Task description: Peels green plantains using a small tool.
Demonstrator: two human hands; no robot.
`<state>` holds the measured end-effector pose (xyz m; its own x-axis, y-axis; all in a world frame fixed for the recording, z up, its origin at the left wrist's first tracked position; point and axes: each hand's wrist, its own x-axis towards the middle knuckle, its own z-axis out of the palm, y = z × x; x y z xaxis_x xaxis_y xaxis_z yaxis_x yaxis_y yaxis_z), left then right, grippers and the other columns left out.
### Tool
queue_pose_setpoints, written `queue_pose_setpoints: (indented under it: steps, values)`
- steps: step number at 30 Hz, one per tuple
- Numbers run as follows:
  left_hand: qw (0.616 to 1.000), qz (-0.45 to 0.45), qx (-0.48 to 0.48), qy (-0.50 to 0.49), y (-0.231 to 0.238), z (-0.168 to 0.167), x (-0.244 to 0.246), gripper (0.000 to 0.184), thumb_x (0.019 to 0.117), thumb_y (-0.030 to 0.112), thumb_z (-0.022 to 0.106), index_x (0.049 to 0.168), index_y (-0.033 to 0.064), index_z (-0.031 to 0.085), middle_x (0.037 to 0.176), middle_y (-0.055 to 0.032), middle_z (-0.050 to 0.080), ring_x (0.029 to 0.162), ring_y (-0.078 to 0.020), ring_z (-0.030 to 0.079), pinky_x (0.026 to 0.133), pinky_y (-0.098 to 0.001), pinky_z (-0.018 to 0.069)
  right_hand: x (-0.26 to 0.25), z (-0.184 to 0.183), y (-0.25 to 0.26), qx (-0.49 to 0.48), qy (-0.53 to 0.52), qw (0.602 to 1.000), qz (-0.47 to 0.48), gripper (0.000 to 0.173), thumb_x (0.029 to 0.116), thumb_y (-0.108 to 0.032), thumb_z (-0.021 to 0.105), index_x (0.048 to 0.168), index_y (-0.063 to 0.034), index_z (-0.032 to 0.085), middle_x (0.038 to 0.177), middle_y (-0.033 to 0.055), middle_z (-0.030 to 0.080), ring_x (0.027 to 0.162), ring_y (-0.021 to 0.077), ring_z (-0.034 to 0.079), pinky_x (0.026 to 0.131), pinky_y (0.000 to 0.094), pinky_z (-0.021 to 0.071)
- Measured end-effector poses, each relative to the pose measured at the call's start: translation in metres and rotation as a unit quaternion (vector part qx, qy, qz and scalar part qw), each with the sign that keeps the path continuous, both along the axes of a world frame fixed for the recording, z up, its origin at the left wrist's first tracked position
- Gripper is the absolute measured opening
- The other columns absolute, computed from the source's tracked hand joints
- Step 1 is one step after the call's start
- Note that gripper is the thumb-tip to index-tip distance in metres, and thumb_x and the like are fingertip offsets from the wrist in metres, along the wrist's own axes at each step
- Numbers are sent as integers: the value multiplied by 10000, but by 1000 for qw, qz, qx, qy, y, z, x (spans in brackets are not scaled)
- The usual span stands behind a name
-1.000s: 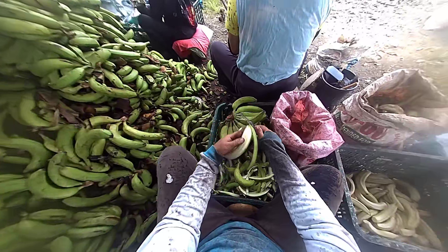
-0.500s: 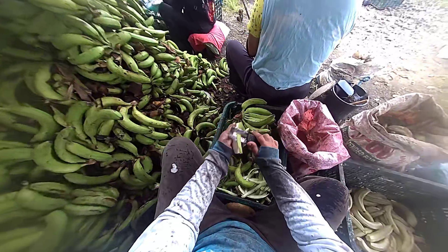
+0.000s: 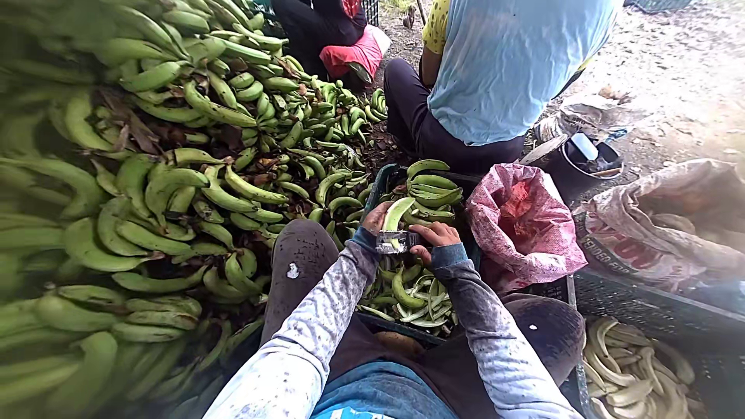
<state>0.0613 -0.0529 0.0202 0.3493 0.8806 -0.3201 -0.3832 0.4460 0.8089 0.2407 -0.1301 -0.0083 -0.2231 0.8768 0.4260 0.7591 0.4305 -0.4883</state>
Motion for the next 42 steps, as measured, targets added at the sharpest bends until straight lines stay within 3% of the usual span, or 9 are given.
queue_pose_setpoints:
  steps: [4,7,14,21,25,28,31,36,42]
  values:
    - [990,59,105,75,-38,-2,26,316,1118,217,351,1253,26,563,976,-31,634,828,-46,602,777,-235,527,9,5,12,-88,28,984,-152,528,980,-468,623,1394,-140,641,1233,259,666,1168,468,619,989,665,446]
    - [997,46,53,43,-46,-2,34,326,1107,233,371,1158,54,639,855,-18,689,707,-59,648,656,-230,559,19,30,22,-257,201,919,-223,476,1097,-332,468,1477,-50,522,1425,270,564,1362,401,517,1158,584,354]
    - [998,26,-15,-56,-24,-23,10,447,1090,386,253,1054,120,610,710,-2,601,511,-82,546,460,-213,472,47,15,30,-259,388,849,-248,476,1132,-303,336,1323,77,550,889,126,600,740,143,530,756,311,486]
    - [954,183,-127,202,-39,-69,-2,395,1077,216,459,1357,-60,499,1211,-242,575,1016,-299,575,873,-484,493,63,66,12,-317,446,756,-359,445,1148,-183,265,1386,134,468,1293,291,557,1123,256,555,1053,350,413]
    - [957,192,-64,208,-45,-8,57,401,1037,133,541,1365,-95,504,1257,-292,582,1089,-340,580,934,-503,477,103,-9,17,-210,470,784,-347,496,1137,-258,320,1323,143,545,1217,319,616,1072,310,625,1012,432,466]
    - [993,-9,120,18,-93,65,97,463,1107,188,343,1508,-42,318,1292,-181,586,1091,-181,621,941,-343,527,88,44,-4,-260,462,761,-374,453,1135,-171,318,1409,160,462,1387,334,539,1221,303,569,1096,395,401]
    - [945,-182,264,-64,-123,93,108,698,1071,314,398,1587,-42,93,1582,-181,369,1379,-181,485,1121,-336,433,77,98,-25,-309,454,765,-337,423,1124,-103,324,1463,133,415,1506,275,477,1375,256,488,1161,321,356]
    - [857,-283,324,285,-83,25,81,540,1063,229,464,1531,-25,371,1428,-227,554,1264,-269,591,1044,-430,494,97,19,-12,-178,514,760,-356,500,1115,-323,420,1418,60,528,1420,281,565,1350,367,536,1172,516,378]
    - [488,-588,304,568,-71,-74,44,521,1073,272,532,1510,2,447,1450,-294,526,1369,-467,489,1149,-630,351,88,9,22,-85,539,784,-295,404,1077,-180,501,1371,90,562,1321,312,611,1247,371,596,1111,502,432]
